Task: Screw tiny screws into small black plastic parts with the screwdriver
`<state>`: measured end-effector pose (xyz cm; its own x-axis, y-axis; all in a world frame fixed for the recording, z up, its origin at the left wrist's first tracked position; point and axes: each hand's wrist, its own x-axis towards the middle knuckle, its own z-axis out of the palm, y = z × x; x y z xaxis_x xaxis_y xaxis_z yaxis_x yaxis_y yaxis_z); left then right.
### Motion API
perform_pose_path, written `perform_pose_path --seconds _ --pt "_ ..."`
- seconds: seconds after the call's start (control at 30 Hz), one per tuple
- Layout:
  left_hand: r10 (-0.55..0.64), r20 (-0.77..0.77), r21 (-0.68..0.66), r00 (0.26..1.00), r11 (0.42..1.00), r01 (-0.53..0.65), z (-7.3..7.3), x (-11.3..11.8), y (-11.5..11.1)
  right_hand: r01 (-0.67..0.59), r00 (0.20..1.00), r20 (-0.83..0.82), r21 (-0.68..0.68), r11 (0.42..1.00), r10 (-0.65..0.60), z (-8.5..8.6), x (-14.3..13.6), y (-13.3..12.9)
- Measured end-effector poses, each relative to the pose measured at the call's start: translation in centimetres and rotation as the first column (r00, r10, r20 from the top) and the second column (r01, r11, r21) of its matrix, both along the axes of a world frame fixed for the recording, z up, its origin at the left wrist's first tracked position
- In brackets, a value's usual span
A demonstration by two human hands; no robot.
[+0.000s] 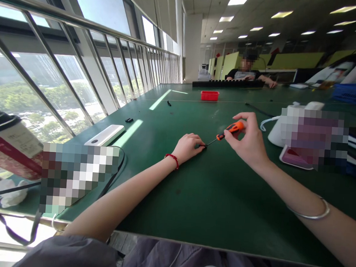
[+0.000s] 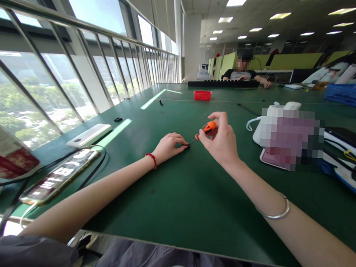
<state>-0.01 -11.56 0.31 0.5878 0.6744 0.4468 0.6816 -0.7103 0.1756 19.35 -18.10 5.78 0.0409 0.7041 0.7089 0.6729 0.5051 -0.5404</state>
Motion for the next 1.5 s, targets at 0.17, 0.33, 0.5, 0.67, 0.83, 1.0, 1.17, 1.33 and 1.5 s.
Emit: perform_pose_path --seconds 0.17,0.33,0.5,0.67,0.83,1.0,1.17,1.33,1.5 --pt "0.0 0.036 -0.024 0.999 1.0 0.0 -0.2 -0.1 0.4 0.152 0.965 0.229 -0.097 0.984 -0.126 2.5 -0.5 1.7" --pt "-0.007 0.079 -0.028 0.997 1.0 0.009 -0.6 -0.1 0.7 0.14 0.943 0.32 -0.141 0.98 -0.089 4.6 -1.8 3.4" --pt "-0.003 0.091 -0.028 0.996 1.0 0.005 -0.6 -0.1 0.6 0.162 0.924 0.376 -0.207 0.965 -0.075 5.3 -2.6 3.4" --pt "-0.013 0.099 -0.029 0.995 0.999 0.016 -0.6 -0.1 0.7 0.124 0.921 0.386 -0.184 0.975 -0.045 5.4 -2.3 3.3" --pt "-0.007 0.107 -0.045 0.994 0.999 0.012 -0.6 -0.2 0.7 0.188 0.897 0.433 -0.192 0.963 -0.088 5.7 -1.9 3.4" --pt "-0.004 0.106 -0.049 0.994 0.999 0.009 -0.5 -0.2 0.6 0.158 0.902 0.43 -0.251 0.955 -0.037 5.6 -1.7 3.5" --pt "-0.013 0.106 -0.045 0.994 0.999 0.018 -0.6 -0.2 0.6 0.147 0.914 0.405 -0.234 0.961 -0.041 5.6 -1.7 3.5" --pt "-0.021 0.094 -0.032 0.995 0.999 0.024 -0.6 -0.2 0.7 0.102 0.918 0.395 -0.328 0.939 0.039 5.6 -1.5 3.5" --pt "-0.027 0.093 -0.034 0.995 0.999 0.03 -0.6 -0.2 0.7 0.094 0.924 0.381 -0.295 0.951 0.027 5.7 -1.6 3.3"
